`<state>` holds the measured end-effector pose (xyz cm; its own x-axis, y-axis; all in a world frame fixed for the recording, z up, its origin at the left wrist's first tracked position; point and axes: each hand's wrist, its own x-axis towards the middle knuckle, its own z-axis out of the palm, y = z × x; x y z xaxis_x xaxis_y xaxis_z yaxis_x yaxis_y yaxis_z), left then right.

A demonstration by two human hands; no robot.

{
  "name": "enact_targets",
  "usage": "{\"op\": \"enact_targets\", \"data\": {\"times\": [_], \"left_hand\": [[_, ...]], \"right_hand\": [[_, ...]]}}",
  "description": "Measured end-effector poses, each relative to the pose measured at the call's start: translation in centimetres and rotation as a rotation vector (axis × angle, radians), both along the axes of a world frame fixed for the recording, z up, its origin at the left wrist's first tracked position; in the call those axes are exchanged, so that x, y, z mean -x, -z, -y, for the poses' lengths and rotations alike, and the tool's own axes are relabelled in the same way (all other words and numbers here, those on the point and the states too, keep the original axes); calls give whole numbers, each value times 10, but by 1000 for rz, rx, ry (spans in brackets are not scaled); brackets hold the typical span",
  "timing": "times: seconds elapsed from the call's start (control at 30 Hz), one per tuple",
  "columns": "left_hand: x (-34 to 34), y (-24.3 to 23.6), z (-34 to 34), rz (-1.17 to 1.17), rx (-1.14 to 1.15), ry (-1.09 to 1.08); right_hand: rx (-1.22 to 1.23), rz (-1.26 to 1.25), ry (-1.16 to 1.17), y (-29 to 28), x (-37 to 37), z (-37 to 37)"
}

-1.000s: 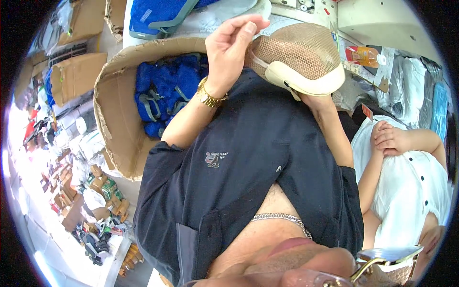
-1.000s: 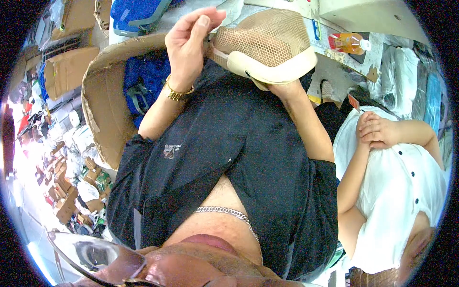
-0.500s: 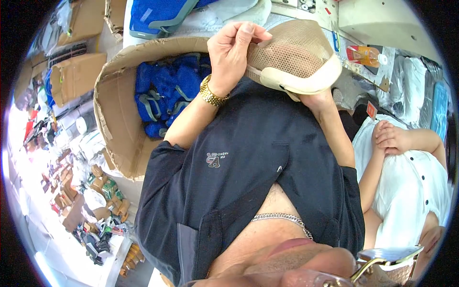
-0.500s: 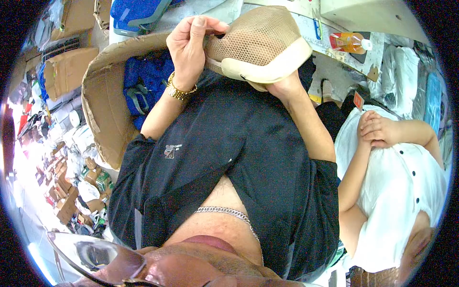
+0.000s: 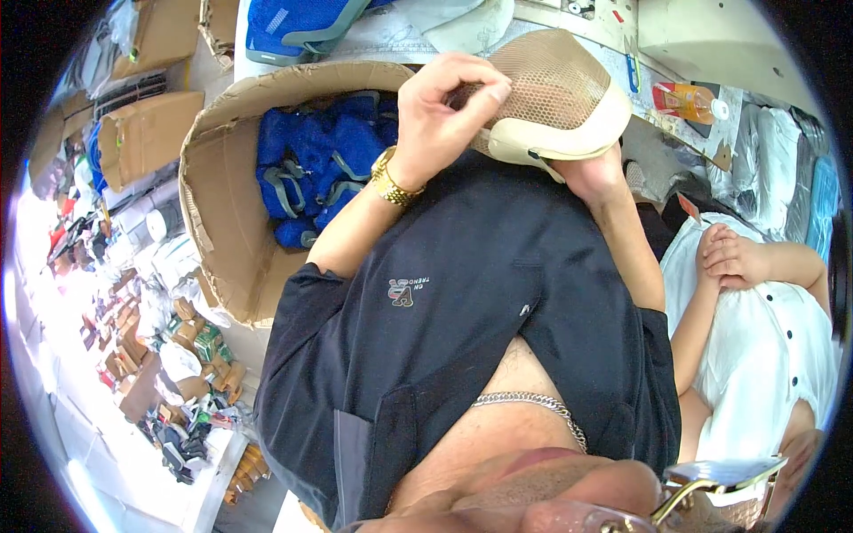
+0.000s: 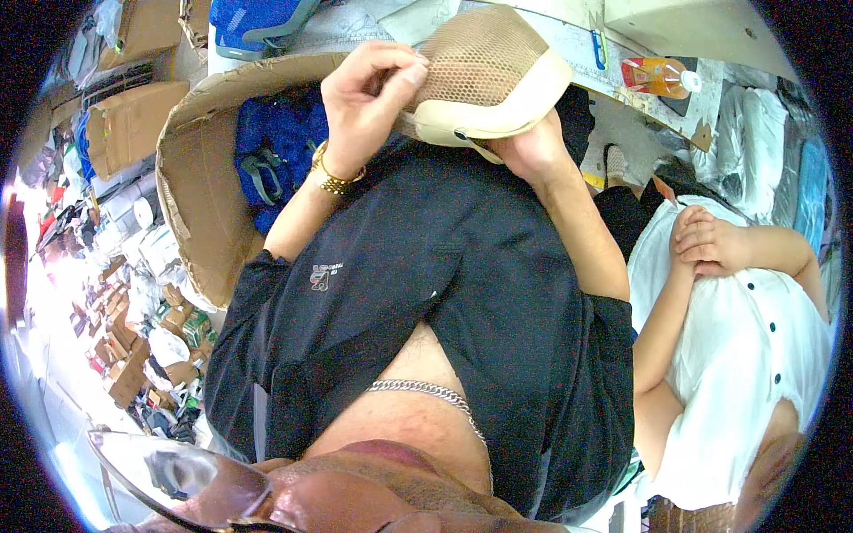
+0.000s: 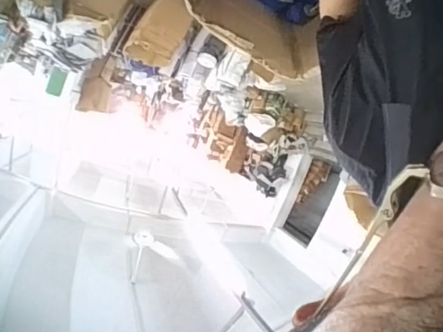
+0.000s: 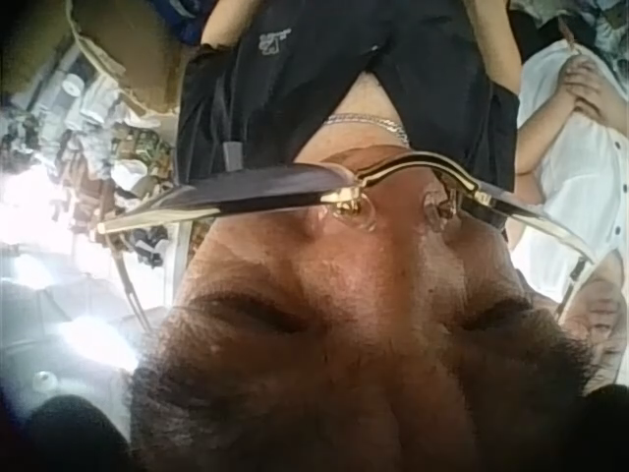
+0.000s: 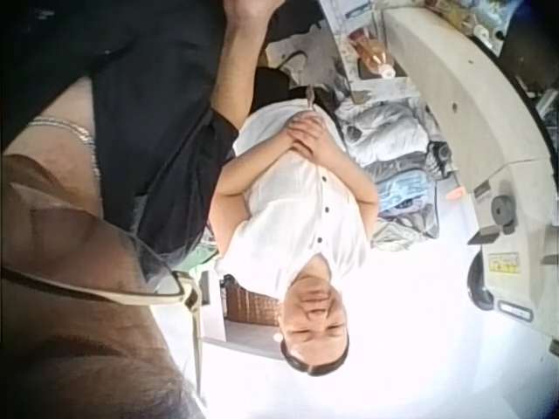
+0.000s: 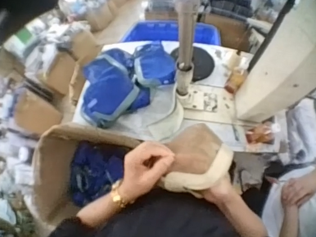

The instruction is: Sewing a mesh and leather component using a specialized sewing machine.

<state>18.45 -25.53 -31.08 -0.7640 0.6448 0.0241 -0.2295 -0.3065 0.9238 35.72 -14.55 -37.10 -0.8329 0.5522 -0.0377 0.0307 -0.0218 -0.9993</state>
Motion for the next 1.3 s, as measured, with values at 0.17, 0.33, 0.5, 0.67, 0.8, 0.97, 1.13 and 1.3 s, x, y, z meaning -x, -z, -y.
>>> {"op": "enact_targets", "data": {"times": [0.17,0.33,0.5,0.67,0.8,0.97,1.13,1.3], "left_hand": [[-3,1,12,-818,262,90],[-5,5,15,-1044,268,-29],[-3,6,15,-311,164,-25],[2,3,21,-769,221,-30],[-2,5,22,-891,279,25],[-7,10,8,-990,199,-24],[0,6,-3,131,-32,48],[-15,5,-20,-757,133,-23]], "right_hand": [[661,-276,-45,4,1,7],[756,-145,11,-6,10,10],[863,-165,75,-25,14,12],[911,43,229,-37,13,7],[847,-28,128,-36,14,-2],[869,-88,88,-43,12,-7],[813,111,235,-55,11,-10],[845,93,236,-55,-6,-32]]}}
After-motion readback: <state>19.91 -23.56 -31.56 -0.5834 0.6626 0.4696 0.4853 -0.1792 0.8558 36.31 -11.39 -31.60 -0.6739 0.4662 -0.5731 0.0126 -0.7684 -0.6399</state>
